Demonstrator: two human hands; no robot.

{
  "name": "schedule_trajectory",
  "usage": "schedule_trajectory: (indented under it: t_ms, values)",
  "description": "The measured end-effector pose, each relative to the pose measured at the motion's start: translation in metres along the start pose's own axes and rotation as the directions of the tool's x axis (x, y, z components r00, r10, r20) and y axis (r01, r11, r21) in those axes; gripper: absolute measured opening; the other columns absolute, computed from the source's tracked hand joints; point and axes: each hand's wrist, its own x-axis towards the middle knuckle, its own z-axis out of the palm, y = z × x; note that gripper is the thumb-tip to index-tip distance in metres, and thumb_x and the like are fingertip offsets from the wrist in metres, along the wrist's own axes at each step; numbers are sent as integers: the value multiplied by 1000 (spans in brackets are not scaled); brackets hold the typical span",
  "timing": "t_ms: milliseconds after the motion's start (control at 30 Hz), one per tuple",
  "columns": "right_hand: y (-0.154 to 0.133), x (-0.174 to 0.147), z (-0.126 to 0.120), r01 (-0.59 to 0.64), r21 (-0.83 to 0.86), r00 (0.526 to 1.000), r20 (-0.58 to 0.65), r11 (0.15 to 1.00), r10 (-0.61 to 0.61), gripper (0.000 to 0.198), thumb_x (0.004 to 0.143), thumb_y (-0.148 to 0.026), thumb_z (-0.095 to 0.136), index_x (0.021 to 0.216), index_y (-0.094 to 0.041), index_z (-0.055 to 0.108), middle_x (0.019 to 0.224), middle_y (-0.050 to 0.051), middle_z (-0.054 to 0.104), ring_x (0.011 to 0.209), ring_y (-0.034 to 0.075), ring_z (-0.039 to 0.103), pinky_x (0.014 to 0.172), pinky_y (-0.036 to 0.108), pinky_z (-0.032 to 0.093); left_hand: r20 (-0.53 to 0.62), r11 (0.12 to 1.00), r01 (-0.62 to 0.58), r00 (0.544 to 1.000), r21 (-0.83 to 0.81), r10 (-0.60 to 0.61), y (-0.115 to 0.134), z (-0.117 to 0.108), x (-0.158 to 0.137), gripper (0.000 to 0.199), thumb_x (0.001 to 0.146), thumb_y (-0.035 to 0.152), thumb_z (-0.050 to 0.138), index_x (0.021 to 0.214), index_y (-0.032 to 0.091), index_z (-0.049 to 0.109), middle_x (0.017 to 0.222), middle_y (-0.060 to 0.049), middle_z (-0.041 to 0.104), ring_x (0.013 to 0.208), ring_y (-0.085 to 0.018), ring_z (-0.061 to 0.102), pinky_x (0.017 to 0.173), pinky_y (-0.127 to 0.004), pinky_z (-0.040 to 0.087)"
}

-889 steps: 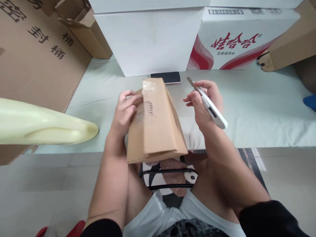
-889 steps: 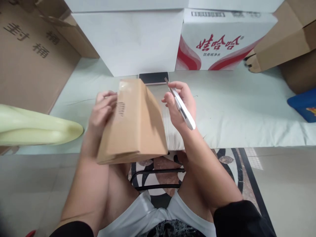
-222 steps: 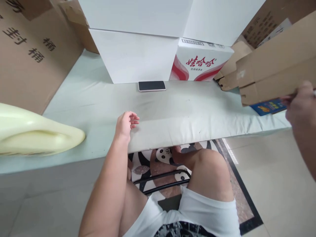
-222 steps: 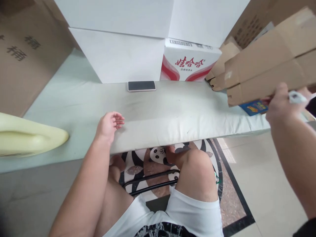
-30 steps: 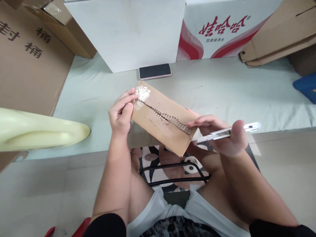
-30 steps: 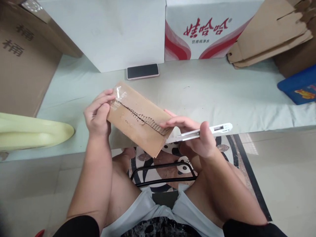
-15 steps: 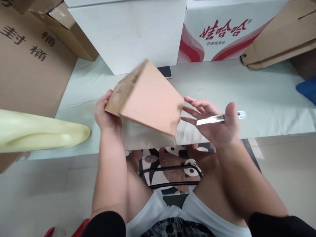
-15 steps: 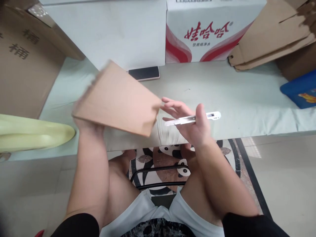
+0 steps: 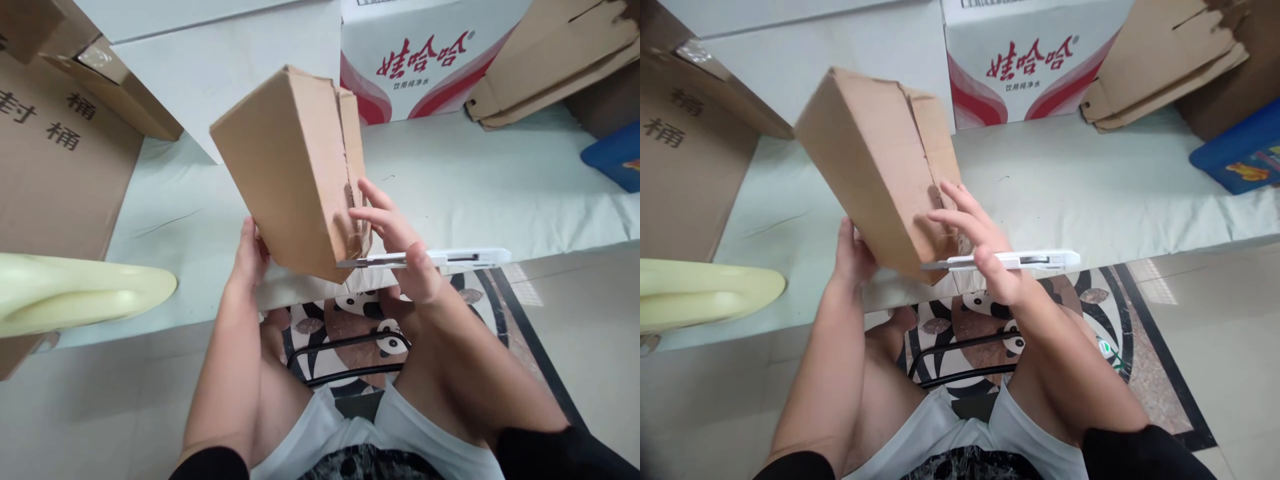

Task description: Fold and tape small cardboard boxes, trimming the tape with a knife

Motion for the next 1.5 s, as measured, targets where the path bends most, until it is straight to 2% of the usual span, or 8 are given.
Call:
schedule_trajectory:
  t_ms: [133,367,500,567,667,833,1233,1500]
  values:
    - [-3,-4,-4,30,83,996,-84,996,-23,67,95,-81,23,126,-38,65,161,-3,46,154,30,38,125,59,35,81,966,256,964,-45,-252,7,12,-11,58,87,74,58,110,22,73,96,-12,79,84,-27,76,64,-37,62]
    - [-2,4,-12,15,73,968,-251,997,4,73,92,-85,21,106,-31,68,129,3,70,141,31,54,126,59,32,292,872,409,828,270,-479,12,14,-15,40,76,58,79,73,19,73,59,-7,68,51,-22,64,43,-31,48]
    - [0,4,-14,-56,145,970,-227,988,88,68,94,-81,28,101,-28,70,113,6,74,132,30,62,120,56,41,-92,955,3,995,296,25,25,21,-17,39,80,52,77,102,20,73,97,-10,78,92,-26,75,73,-35,61]
    - [3,3,-13,-52,104,970,-229,993,75,61,95,-76,36,100,-28,72,111,6,74,136,30,58,123,54,39,-169,914,-293,922,281,348,36,30,-26,40,89,54,68,115,24,70,117,-9,75,117,-28,70,95,-42,60]
    - [7,1,-13,-16,27,972,-233,999,22,48,96,-67,44,102,-29,72,112,5,73,139,30,56,124,53,37,37,750,-616,778,241,627,50,46,-42,36,97,52,53,124,34,70,130,-4,72,137,-28,60,121,-54,43]
    - [1,2,-13,-35,-71,975,-222,997,18,37,92,-57,51,106,-28,71,116,6,72,134,33,58,118,55,43,380,617,-705,709,350,595,54,62,-55,37,94,49,53,121,32,73,130,-5,73,140,-34,54,123,-61,36]
    - [-3,7,-13,104,-278,972,-176,955,-158,28,93,-43,47,84,-24,66,87,5,67,104,28,67,114,57,47,308,533,-747,655,396,690,41,73,-52,36,95,45,49,116,27,71,119,-7,74,121,-31,61,111,-54,45]
    - [-4,2,-14,10,-390,985,-155,921,-76,25,91,-42,49,85,-25,66,92,7,71,126,35,62,111,59,51,327,493,-754,642,434,694,38,73,-50,41,98,53,42,116,28,69,118,-7,73,115,-29,63,112,-55,43]
